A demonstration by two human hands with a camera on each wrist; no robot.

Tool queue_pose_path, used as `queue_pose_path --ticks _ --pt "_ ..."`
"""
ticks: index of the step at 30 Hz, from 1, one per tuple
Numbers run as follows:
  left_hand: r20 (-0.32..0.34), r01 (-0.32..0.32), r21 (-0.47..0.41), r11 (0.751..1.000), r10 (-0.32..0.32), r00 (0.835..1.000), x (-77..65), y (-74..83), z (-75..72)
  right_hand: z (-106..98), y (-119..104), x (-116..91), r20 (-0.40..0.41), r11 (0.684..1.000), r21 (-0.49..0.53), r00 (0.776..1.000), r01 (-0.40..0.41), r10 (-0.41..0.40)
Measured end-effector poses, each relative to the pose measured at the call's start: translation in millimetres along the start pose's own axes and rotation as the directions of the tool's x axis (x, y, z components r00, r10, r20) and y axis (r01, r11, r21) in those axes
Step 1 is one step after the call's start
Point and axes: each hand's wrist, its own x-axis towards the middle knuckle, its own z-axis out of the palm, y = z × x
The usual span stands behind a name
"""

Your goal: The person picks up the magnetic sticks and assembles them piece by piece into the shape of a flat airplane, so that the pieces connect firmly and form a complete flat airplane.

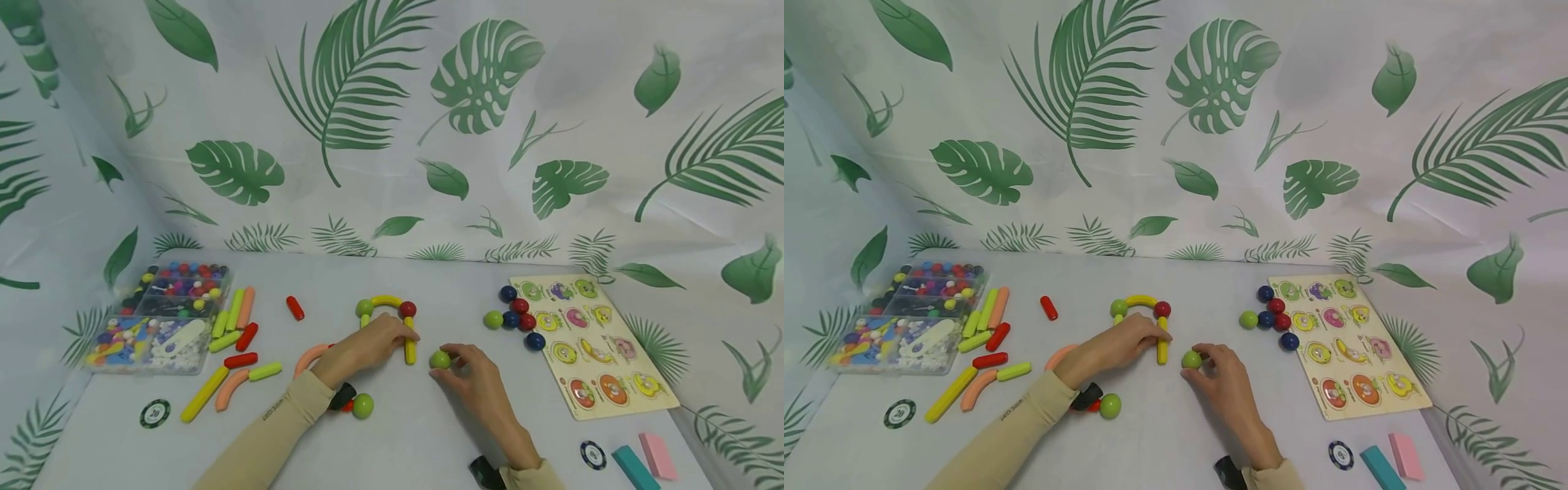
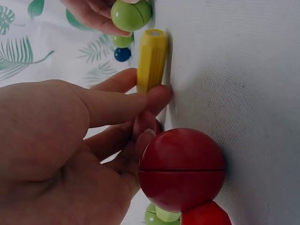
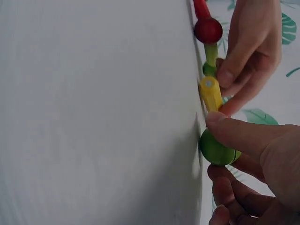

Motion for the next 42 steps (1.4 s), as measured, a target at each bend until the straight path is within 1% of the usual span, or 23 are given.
queue_pose_path --ticks 5,8,13,17,20,26,30,36,39,42 --pt "-0.027 -0.036 -0.012 0.999 0.035 0.999 0.3 -0.6 -0.3 6 -7 -2 0.025 0.998 0.058 0.999 -0.027 0.026" --pt "-0.037 -0.044 -0.015 0.999 0.043 0.998 0.2 -0.4 -0.7 8 -11 -2 0.032 0.996 0.082 0.999 -0.031 0.028" --pt "-0.044 -0.048 -0.014 0.999 0.047 0.998 0.4 0.2 -1.8 11 -17 -3 0.047 0.995 0.097 0.999 -0.008 0.003" --pt "-0.049 -0.059 -0.016 0.998 0.058 0.997 0.3 1.0 -3.3 13 -19 -5 0.038 0.994 0.101 0.998 0.038 -0.042" --pt "-0.046 -0.056 -0.009 0.998 0.055 0.997 0.7 1.6 -3.8 16 -19 -5 0.032 0.992 0.107 0.996 0.074 -0.078" --pt "-0.021 -0.009 0.0 1.0 0.009 1.0 0.9 3.8 -4.8 18 -21 -5 0.033 0.991 0.113 0.997 0.072 -0.076" --pt "-0.017 0.005 0.013 1.0 -0.005 1.0 0.3 4.7 -4.8 19 -22 -5 0.018 0.991 0.109 0.996 0.08 -0.082" --pt "-0.023 0.006 0.011 1.0 -0.005 1.0 -1.0 4.7 -5.3 21 -24 -3 0.005 0.99 0.107 0.996 0.091 -0.092" --pt "-0.036 -0.009 0.003 1.0 0.009 0.999 -2.4 3.5 -6.1 21 -25 -3 0.016 0.991 0.113 0.997 0.071 -0.073" --pt "-0.063 -0.016 -0.017 1.0 0.014 0.998 -5.3 0.7 -8.6 20 -25 -3 0.026 0.992 0.115 0.998 0.054 -0.057"
